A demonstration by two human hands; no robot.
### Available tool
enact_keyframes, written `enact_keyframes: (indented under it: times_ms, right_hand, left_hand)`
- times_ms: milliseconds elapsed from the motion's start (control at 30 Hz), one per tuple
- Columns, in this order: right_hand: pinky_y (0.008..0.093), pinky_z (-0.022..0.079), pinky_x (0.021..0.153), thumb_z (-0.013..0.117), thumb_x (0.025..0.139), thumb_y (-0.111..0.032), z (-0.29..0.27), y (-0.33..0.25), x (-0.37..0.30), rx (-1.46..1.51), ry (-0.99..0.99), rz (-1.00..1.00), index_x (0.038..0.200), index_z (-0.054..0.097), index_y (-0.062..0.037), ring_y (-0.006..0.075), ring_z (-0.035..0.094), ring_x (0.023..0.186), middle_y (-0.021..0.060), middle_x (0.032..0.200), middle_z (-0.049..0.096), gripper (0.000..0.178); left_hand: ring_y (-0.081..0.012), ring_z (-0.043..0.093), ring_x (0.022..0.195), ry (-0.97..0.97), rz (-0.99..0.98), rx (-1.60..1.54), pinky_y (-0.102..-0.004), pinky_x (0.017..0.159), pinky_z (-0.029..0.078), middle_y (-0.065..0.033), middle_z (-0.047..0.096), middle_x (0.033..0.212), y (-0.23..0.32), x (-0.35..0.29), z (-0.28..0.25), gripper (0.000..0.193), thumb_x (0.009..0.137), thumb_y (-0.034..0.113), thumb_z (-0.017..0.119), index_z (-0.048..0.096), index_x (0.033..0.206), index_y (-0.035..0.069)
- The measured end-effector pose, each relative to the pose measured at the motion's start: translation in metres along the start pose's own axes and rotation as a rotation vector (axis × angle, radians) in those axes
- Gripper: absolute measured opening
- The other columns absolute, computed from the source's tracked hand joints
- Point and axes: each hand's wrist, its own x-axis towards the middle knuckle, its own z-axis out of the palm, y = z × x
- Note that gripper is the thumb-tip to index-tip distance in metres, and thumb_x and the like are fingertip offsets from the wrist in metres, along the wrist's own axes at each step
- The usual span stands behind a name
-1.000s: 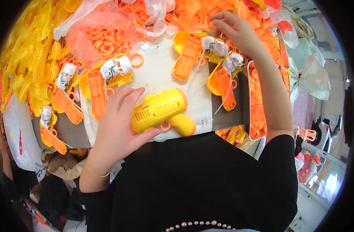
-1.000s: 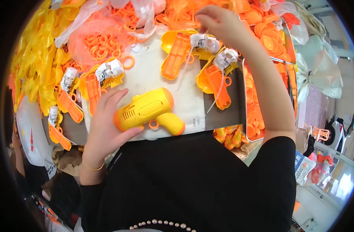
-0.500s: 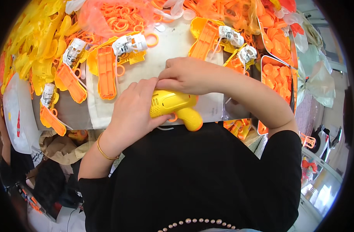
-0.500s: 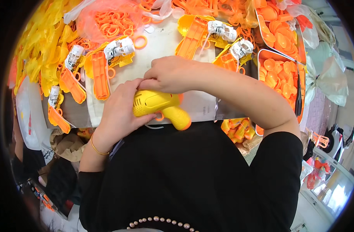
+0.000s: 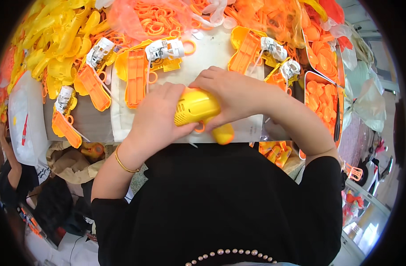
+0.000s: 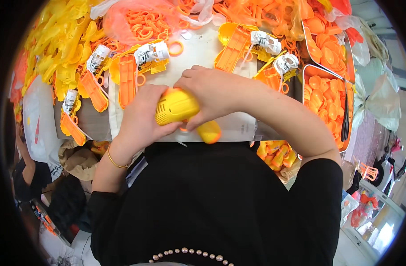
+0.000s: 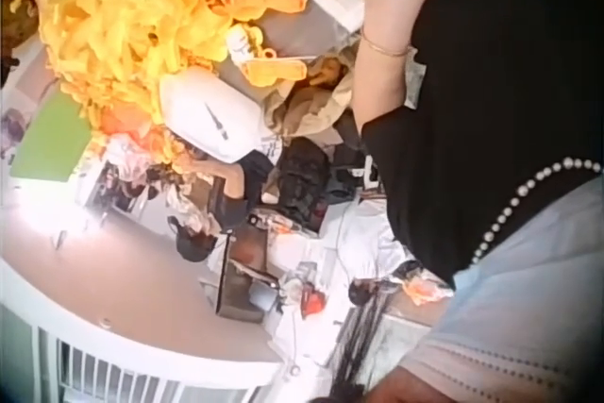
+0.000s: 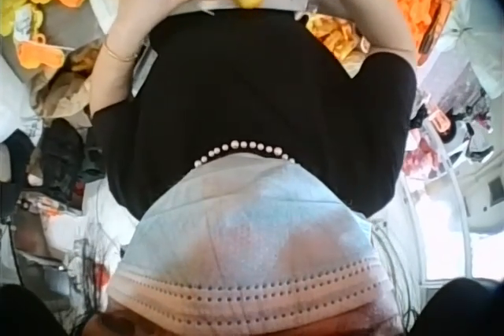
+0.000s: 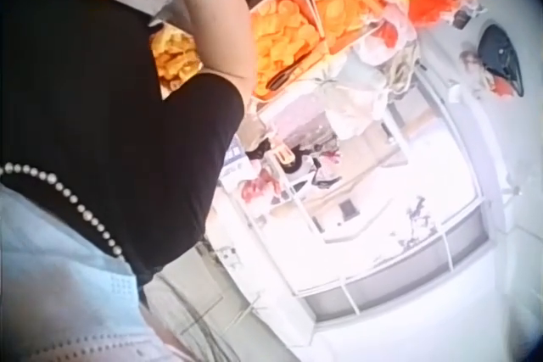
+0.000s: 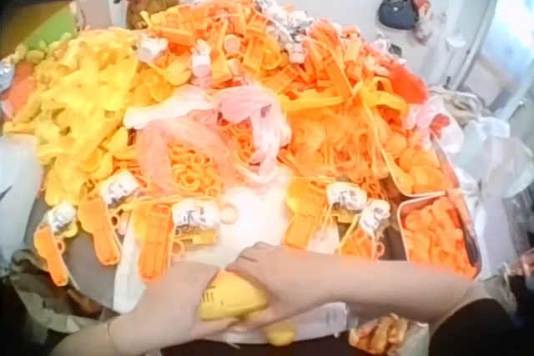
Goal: Assembling plastic toy bubble guns by attaching internal components and applying stickers.
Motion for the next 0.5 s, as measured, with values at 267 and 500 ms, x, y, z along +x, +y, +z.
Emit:
enact_keyframes:
  times_ms: [267,500]
  right_hand:
    - [0.0380,0.048,0.080,0.074,0.071,-0.038,0.005,0.000,-0.006,-0.162,0.106,-0.003,0.120,0.052,-0.0052,0.0316,0.057,0.093,0.0126,0.104,0.057,0.062]
    - [0.0371,0.043,0.088,0.070,0.076,-0.030,-0.036,0.048,-0.020,-0.584,0.357,0.186,0.099,0.057,-0.0059,0.0295,0.053,0.099,0.0110,0.104,0.054,0.036]
  left_hand:
    - [-0.0299,0.053,0.092,0.047,-0.049,-0.020,-0.0382,0.081,0.045,-0.0135,0.055,0.095,-0.008,-0.004,-0.004,0.062,0.057,0.028,0.080,0.052,0.105,0.001]
    - [-0.0322,0.051,0.098,-0.052,-0.016,-0.005,-0.0394,0.085,0.044,-0.0141,0.053,0.106,0.005,0.001,-0.019,0.067,0.059,0.029,0.080,0.051,0.114,0.002]
